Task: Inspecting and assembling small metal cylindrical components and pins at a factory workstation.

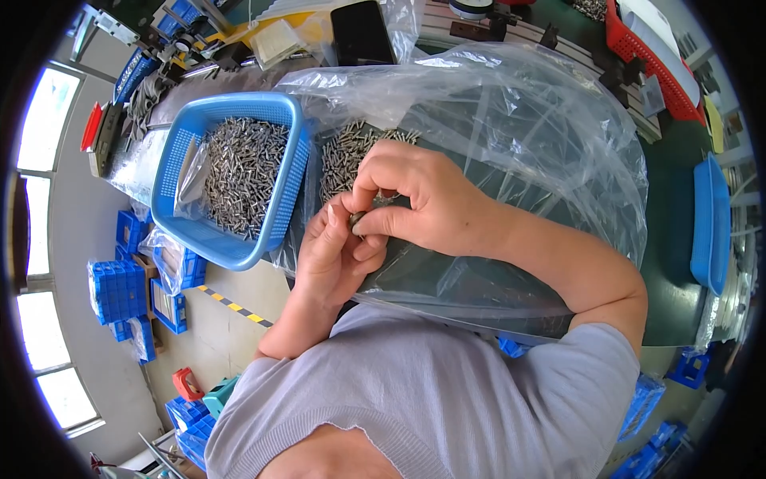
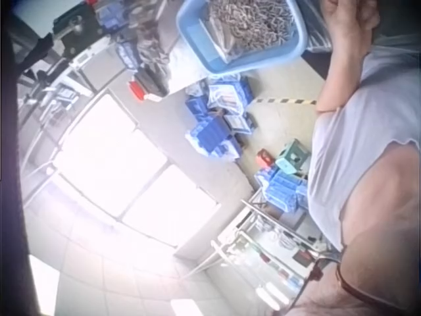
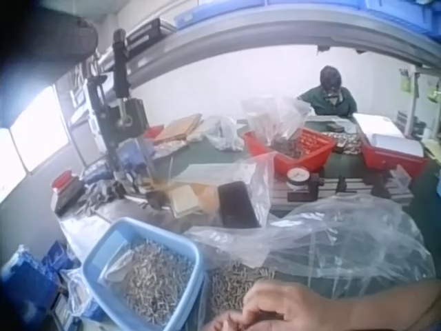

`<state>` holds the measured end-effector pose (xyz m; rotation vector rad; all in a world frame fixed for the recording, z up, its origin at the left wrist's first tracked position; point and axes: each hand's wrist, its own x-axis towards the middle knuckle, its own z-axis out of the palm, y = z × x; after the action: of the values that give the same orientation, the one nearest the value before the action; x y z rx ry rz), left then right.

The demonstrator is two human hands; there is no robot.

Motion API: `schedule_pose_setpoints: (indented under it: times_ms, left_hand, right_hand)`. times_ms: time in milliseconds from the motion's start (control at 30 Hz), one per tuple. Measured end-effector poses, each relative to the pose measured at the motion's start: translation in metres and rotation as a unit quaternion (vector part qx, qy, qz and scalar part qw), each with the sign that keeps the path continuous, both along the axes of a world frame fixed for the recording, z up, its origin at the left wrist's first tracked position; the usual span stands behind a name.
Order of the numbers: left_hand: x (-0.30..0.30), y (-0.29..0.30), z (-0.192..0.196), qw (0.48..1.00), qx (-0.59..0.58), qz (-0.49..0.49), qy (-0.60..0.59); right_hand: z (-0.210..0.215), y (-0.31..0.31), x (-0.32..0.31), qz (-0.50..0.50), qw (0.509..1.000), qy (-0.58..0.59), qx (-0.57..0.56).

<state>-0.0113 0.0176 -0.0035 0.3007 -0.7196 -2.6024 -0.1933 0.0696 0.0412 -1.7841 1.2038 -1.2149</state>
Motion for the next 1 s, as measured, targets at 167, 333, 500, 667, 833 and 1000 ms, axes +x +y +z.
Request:
schedule_pose_setpoints:
  times_ms: [167,333,500,667,833,1000]
  left_hand:
    - [-0.001,0.002,-0.002,0.999,-0.015,0.037,-0.002]
    - [0.001,0.001,-0.001,0.997,0.011,0.073,0.022]
    - [-0.002,0.000,-0.003,0.993,0.032,0.080,0.075]
    - [-0.001,-0.002,-0.005,0.993,0.044,0.074,0.076]
    - [-0.001,-0.001,-0.002,0.994,0.031,0.073,0.077]
    - [-0.001,-0.001,-0.001,0.997,0.026,0.061,0.049]
  right_hand:
    - [0.002,0.000,-0.004,-0.005,1.000,0.013,0.001]
    - [-0.005,-0.007,-0.010,-0.097,0.993,0.045,0.042]
    - [-0.025,-0.011,-0.010,-0.128,0.951,0.256,-0.120]
    - [-0.027,-0.013,-0.012,-0.115,0.934,0.303,-0.148]
    - [-0.027,-0.010,-0.018,-0.092,0.945,0.301,-0.088]
    - [-0.004,-0.007,-0.015,-0.096,0.979,0.177,0.027]
